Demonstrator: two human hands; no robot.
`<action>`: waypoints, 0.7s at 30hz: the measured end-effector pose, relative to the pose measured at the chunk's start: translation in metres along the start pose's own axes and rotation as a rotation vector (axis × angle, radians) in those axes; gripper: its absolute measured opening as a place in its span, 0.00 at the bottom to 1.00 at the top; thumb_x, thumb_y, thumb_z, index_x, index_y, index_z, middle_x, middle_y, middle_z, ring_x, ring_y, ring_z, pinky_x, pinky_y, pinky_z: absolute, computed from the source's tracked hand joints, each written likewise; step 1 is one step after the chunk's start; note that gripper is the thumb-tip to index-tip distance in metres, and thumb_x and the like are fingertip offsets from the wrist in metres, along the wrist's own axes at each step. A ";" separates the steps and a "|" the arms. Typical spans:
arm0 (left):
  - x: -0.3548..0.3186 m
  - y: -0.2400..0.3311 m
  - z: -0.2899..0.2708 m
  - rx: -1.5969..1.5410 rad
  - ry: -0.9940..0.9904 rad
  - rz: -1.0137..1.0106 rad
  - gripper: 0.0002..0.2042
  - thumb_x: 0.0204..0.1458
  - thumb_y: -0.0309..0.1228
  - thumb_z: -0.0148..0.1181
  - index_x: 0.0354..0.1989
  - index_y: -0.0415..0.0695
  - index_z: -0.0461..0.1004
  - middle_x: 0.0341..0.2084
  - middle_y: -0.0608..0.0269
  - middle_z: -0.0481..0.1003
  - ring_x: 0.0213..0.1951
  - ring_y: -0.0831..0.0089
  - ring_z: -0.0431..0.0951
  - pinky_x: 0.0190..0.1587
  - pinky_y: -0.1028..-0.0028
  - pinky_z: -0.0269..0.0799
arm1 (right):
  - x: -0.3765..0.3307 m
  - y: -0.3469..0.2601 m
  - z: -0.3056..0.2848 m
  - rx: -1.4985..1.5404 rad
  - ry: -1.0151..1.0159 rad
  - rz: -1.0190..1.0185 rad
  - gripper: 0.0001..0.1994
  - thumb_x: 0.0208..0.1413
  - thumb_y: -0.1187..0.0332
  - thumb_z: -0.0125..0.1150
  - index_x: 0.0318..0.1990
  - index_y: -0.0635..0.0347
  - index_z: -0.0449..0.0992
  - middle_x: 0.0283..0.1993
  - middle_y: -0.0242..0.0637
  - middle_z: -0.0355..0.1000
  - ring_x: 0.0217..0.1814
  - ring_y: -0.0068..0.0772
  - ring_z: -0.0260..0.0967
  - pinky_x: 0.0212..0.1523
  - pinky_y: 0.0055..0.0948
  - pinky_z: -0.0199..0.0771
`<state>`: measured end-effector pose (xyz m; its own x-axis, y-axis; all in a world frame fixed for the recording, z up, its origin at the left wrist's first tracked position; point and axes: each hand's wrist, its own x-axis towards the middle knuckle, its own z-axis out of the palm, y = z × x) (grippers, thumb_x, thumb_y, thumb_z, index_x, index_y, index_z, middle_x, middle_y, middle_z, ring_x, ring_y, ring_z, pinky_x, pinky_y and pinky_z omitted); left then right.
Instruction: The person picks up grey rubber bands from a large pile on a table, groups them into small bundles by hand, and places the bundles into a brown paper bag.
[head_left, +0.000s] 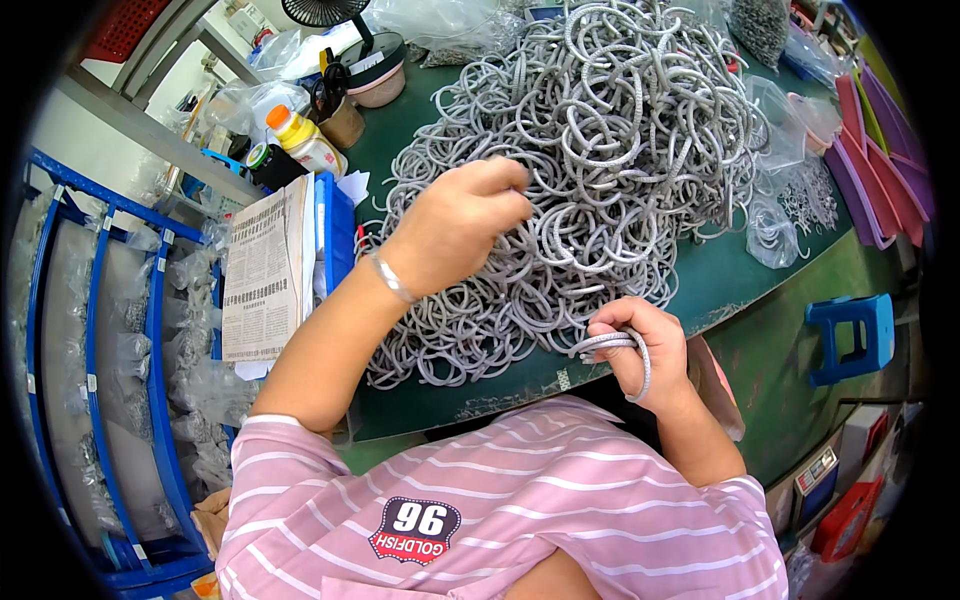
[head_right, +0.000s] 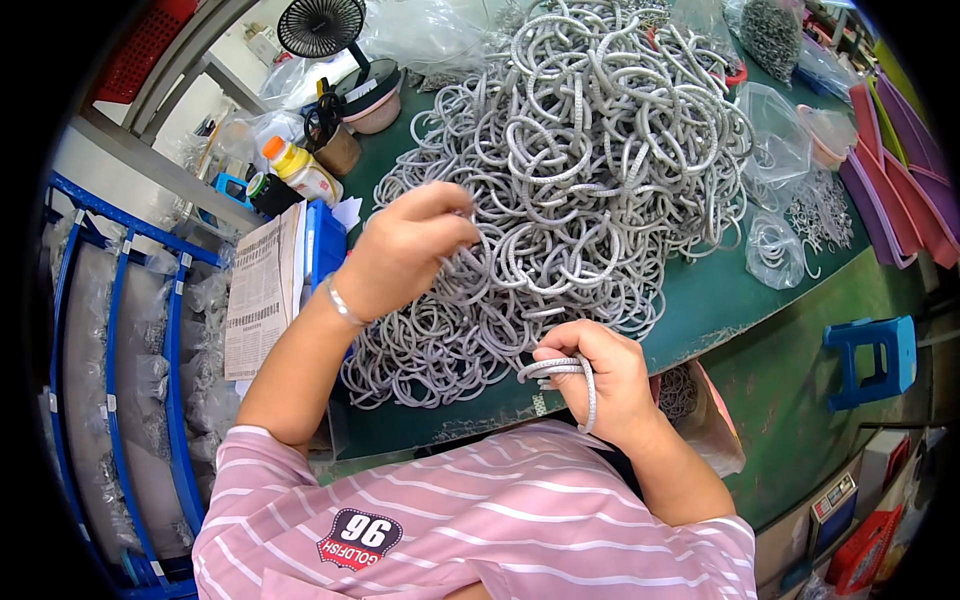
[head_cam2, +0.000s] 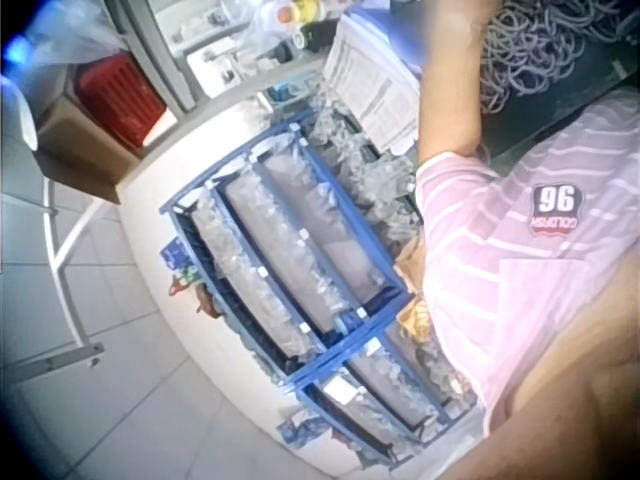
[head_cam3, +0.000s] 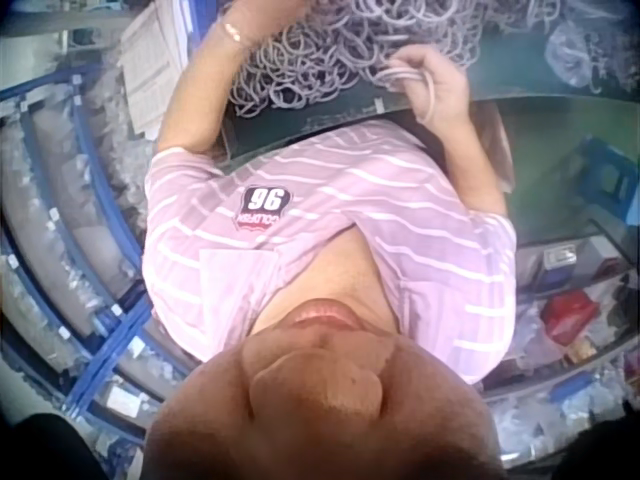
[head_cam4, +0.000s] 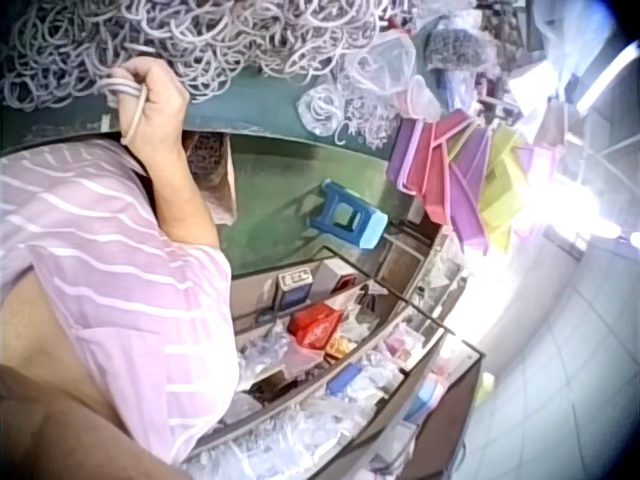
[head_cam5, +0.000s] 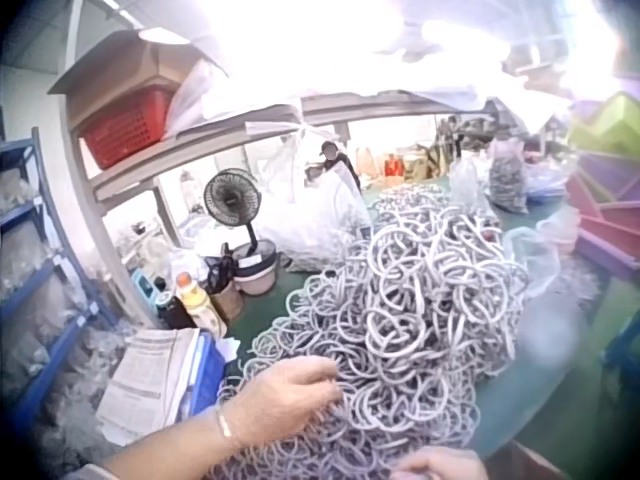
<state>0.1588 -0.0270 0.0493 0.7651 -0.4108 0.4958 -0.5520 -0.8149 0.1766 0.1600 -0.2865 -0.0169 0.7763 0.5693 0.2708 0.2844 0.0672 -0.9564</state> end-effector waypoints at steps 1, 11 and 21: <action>0.001 -0.003 0.008 0.172 -0.012 0.095 0.08 0.42 0.19 0.57 0.32 0.42 0.73 0.31 0.62 0.73 0.38 0.65 0.75 0.39 0.70 0.69 | 0.000 0.001 0.000 -0.016 0.002 -0.014 0.05 0.49 0.80 0.63 0.33 0.65 0.74 0.26 0.35 0.72 0.25 0.23 0.69 0.27 0.22 0.68; 0.007 -0.010 -0.006 0.433 -0.231 0.121 0.07 0.38 0.32 0.64 0.20 0.46 0.71 0.23 0.67 0.68 0.33 0.68 0.71 0.46 0.64 0.64 | -0.004 0.007 -0.006 -0.092 0.001 -0.104 0.02 0.53 0.80 0.60 0.32 0.65 0.73 0.24 0.32 0.70 0.23 0.18 0.69 0.23 0.18 0.68; -0.006 0.001 -0.016 -0.074 -0.153 -0.104 0.07 0.41 0.16 0.60 0.28 0.38 0.69 0.22 0.55 0.68 0.29 0.56 0.72 0.33 0.65 0.68 | -0.003 0.010 -0.006 -0.059 0.001 -0.001 0.04 0.48 0.80 0.63 0.32 0.64 0.75 0.28 0.38 0.73 0.27 0.28 0.71 0.29 0.25 0.70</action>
<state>0.1478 -0.0187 0.0604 0.8575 -0.3881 0.3378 -0.4862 -0.8260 0.2853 0.1635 -0.2927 -0.0268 0.7766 0.5684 0.2717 0.3177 0.0191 -0.9480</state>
